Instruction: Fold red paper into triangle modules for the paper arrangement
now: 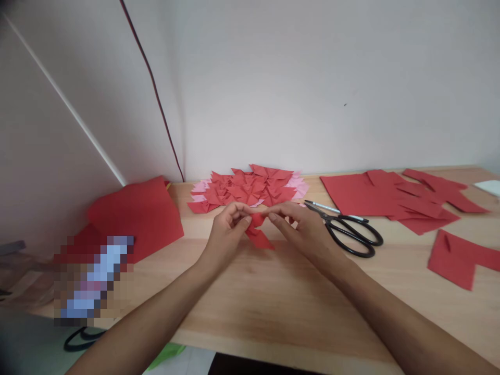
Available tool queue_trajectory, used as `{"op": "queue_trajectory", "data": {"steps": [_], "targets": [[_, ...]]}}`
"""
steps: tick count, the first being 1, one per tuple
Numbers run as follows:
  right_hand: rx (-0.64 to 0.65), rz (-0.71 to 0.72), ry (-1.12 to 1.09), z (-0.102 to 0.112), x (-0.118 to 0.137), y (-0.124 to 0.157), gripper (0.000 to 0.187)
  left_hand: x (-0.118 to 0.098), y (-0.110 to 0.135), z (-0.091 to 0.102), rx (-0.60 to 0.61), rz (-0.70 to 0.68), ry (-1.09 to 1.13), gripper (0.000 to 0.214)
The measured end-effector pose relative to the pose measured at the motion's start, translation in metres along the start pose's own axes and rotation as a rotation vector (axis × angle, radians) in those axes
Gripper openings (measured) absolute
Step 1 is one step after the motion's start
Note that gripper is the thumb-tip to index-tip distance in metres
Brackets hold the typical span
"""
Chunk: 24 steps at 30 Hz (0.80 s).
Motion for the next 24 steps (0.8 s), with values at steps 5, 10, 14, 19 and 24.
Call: {"op": "queue_trajectory", "data": {"steps": [5,10,14,19,24], "targets": [[-0.036,0.018,-0.002,0.006,0.003,-0.001,0.02,0.017,0.003,-0.006,0.019,0.123,0.172,0.009],[0.07,-0.011,-0.008,-0.004,0.006,0.003,0.021,0.03,0.003,0.0,-0.056,0.184,0.252,0.019],[-0.01,0.012,0.049,-0.001,0.009,0.006,0.022,0.023,-0.001,0.012,-0.124,0.105,0.157,0.017],[-0.055,0.075,0.06,-0.004,0.02,0.017,0.014,0.013,-0.004,0.015,-0.126,0.036,0.062,0.011],[0.173,-0.064,-0.021,-0.035,0.017,0.022,0.007,0.019,-0.003,0.012,-0.139,0.023,0.141,0.013]]}}
Point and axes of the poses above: each hand's wrist, its own y-axis away from the middle knuckle, its own z-axis out of the back of the hand, x = y × z, the point moved 9 cm from there along -y, towards the middle knuckle, and after that the axes turned 15 degrees about -z, right-handed, at the moved point
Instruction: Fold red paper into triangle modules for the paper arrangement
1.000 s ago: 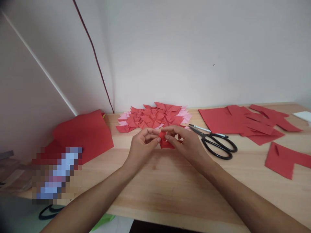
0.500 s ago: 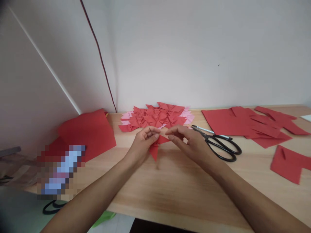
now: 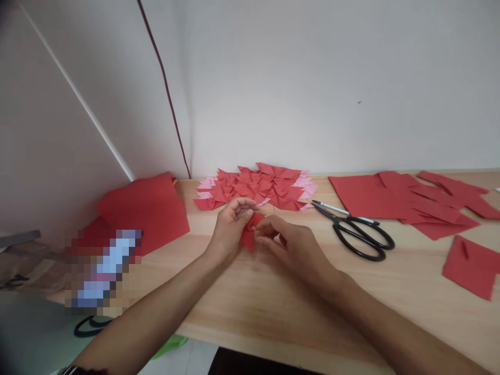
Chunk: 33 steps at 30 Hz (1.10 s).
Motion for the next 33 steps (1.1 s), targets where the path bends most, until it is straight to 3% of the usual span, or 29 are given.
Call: {"op": "queue_trajectory", "data": {"steps": [9,14,18,22,29,33], "targets": [[0.077,-0.113,-0.254,-0.013,-0.016,-0.006,0.013,0.005,0.004,-0.008,-0.001,0.072,0.124,0.013],[-0.079,-0.117,-0.369,0.013,-0.027,-0.013,0.021,-0.014,0.0,-0.002,0.028,-0.031,-0.052,0.028],[-0.158,-0.094,-0.411,0.029,-0.025,-0.013,0.025,-0.022,0.004,-0.015,0.144,-0.096,-0.139,0.032],[-0.189,-0.098,-0.335,0.03,-0.021,-0.009,0.025,-0.025,0.007,-0.018,0.13,-0.144,-0.169,0.019],[-0.242,-0.039,-0.146,0.036,-0.012,-0.004,0.024,-0.029,0.007,-0.01,0.07,-0.13,-0.199,0.014],[-0.451,0.104,0.025,0.06,0.005,0.005,0.015,-0.034,0.004,-0.006,0.042,-0.151,-0.21,0.013]]}}
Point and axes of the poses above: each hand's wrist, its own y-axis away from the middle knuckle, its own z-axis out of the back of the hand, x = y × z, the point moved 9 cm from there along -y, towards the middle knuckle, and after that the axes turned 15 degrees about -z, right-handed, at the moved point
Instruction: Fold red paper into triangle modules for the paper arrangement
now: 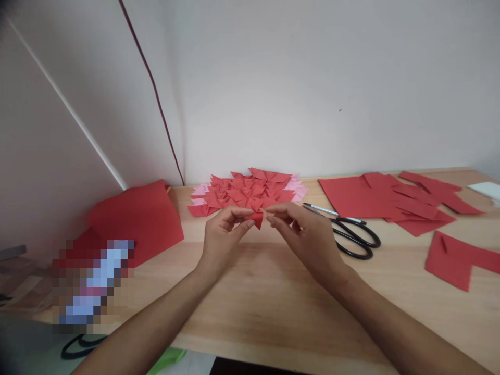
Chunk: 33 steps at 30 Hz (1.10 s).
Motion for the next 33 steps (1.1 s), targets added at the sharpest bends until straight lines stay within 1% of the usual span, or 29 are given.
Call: {"op": "queue_trajectory", "data": {"steps": [2,3,4,6,9,12,15,20,26,30,33], "targets": [[-0.13,0.123,0.033,0.015,0.01,0.0,0.011,-0.001,-0.002,0.001,0.004,-0.009,-0.012,0.013],[-0.169,0.187,0.042,0.019,0.015,0.001,0.01,-0.001,-0.002,0.0,0.015,-0.01,-0.013,0.012],[-0.181,0.244,0.049,0.021,0.018,0.001,0.01,-0.001,-0.002,-0.001,0.03,-0.01,-0.011,0.012],[-0.145,0.323,0.061,0.018,0.021,0.002,0.01,0.0,-0.001,-0.004,0.06,-0.013,0.001,0.012],[-0.079,0.369,0.07,0.011,0.021,0.003,0.012,0.002,0.0,-0.007,0.09,-0.022,0.015,0.013],[-0.096,0.423,0.11,0.009,0.025,0.008,0.014,0.005,0.001,-0.009,0.102,-0.004,0.053,0.013],[-0.091,0.505,0.168,0.004,0.029,0.012,0.012,0.01,0.001,-0.012,0.113,0.058,0.155,0.015],[-0.062,0.482,0.168,0.0,0.023,0.008,0.013,0.012,0.001,-0.017,0.135,0.122,0.254,0.017],[-0.039,0.447,0.134,-0.001,0.023,0.008,0.009,0.012,0.001,-0.017,0.14,0.146,0.288,0.018],[-0.044,0.417,0.146,-0.001,0.023,0.009,0.006,0.012,0.001,-0.017,0.131,0.149,0.299,0.018],[-0.06,0.394,0.152,-0.001,0.022,0.009,0.006,0.012,0.0,-0.015,0.114,0.149,0.3,0.018]]}}
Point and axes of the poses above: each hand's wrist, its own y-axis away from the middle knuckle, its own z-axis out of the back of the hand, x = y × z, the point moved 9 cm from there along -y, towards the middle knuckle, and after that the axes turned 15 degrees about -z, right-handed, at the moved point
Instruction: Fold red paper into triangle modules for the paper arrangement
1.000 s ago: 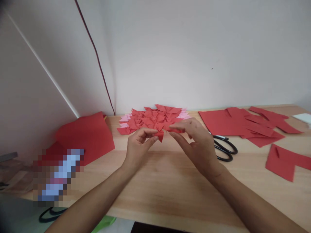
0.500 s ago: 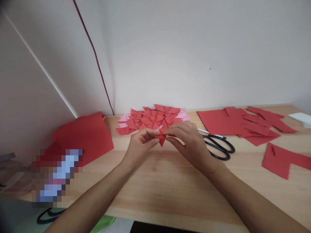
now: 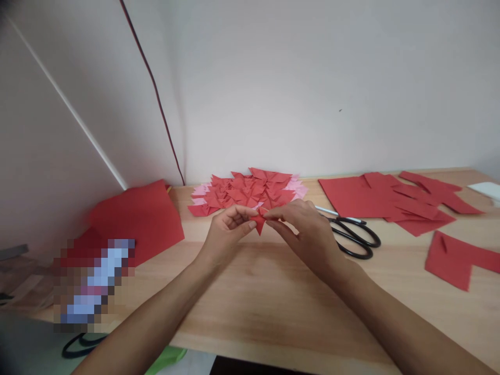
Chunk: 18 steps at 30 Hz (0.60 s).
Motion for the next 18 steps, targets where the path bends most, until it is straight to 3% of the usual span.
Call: {"op": "queue_trajectory", "data": {"steps": [11,18], "targets": [[0.017,0.039,0.047,-0.006,0.004,0.003,0.013,0.017,0.003,0.0,-0.023,0.067,0.113,0.023],[-0.003,0.071,0.087,-0.006,0.006,0.003,0.009,0.002,0.003,-0.005,0.044,-0.003,-0.042,0.014]]}}
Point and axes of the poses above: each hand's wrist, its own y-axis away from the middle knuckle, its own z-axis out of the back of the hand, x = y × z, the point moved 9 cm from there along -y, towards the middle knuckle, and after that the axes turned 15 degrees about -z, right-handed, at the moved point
